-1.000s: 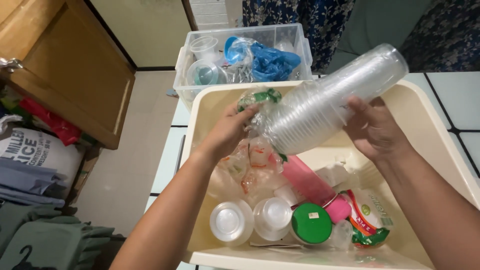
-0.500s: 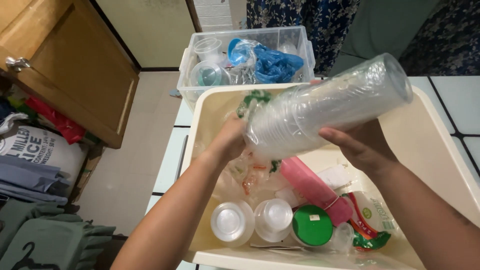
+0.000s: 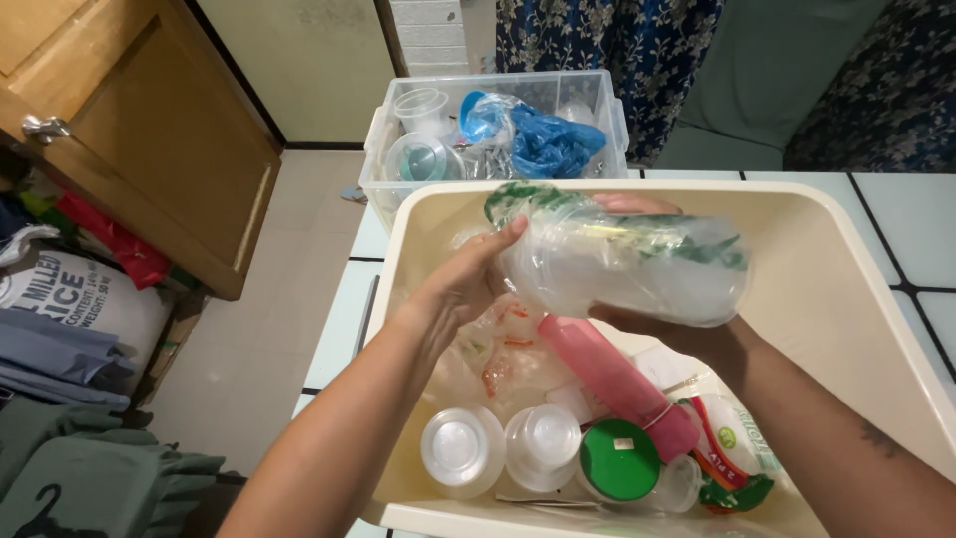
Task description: Organizing and sorting various plastic containers, papers, and household items into a large bin.
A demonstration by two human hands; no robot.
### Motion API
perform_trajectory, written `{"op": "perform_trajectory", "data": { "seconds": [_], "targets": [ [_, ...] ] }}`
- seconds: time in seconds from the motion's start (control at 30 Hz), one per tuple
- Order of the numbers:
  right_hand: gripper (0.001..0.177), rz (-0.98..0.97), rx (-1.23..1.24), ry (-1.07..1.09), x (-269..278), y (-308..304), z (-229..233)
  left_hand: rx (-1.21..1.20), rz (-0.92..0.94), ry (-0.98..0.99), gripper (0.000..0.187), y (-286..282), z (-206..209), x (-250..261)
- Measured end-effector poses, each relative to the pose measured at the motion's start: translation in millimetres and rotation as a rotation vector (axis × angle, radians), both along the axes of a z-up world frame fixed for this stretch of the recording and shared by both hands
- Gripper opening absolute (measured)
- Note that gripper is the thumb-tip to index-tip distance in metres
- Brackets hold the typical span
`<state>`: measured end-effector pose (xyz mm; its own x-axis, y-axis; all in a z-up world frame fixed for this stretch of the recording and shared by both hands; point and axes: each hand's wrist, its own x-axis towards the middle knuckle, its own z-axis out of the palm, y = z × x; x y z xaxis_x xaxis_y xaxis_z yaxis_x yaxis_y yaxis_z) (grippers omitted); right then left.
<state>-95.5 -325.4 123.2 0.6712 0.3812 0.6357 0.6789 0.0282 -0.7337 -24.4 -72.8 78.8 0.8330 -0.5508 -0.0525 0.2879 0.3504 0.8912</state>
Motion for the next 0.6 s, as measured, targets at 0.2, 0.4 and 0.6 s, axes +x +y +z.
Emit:
{"op": "perform_trajectory", "data": {
  "seconds": [0.2, 0.4, 0.6],
  "targets": [
    [0.091, -0.103, -0.122, -0.226, 8, -3, -10, -0.058, -0.114, 0.075, 0.073, -3, 11, -9],
    [0.101, -0.003, -0.137, -0.114, 21, -2, -26, -0.098, -0.132, -0.009, 0.071, -2, 10, -3],
    [0.099, -0.018, -0.168, -0.262, 25, 20, -15, -0.105, -0.074, 0.095, 0.072, 1, -1, 4]
  ]
}}
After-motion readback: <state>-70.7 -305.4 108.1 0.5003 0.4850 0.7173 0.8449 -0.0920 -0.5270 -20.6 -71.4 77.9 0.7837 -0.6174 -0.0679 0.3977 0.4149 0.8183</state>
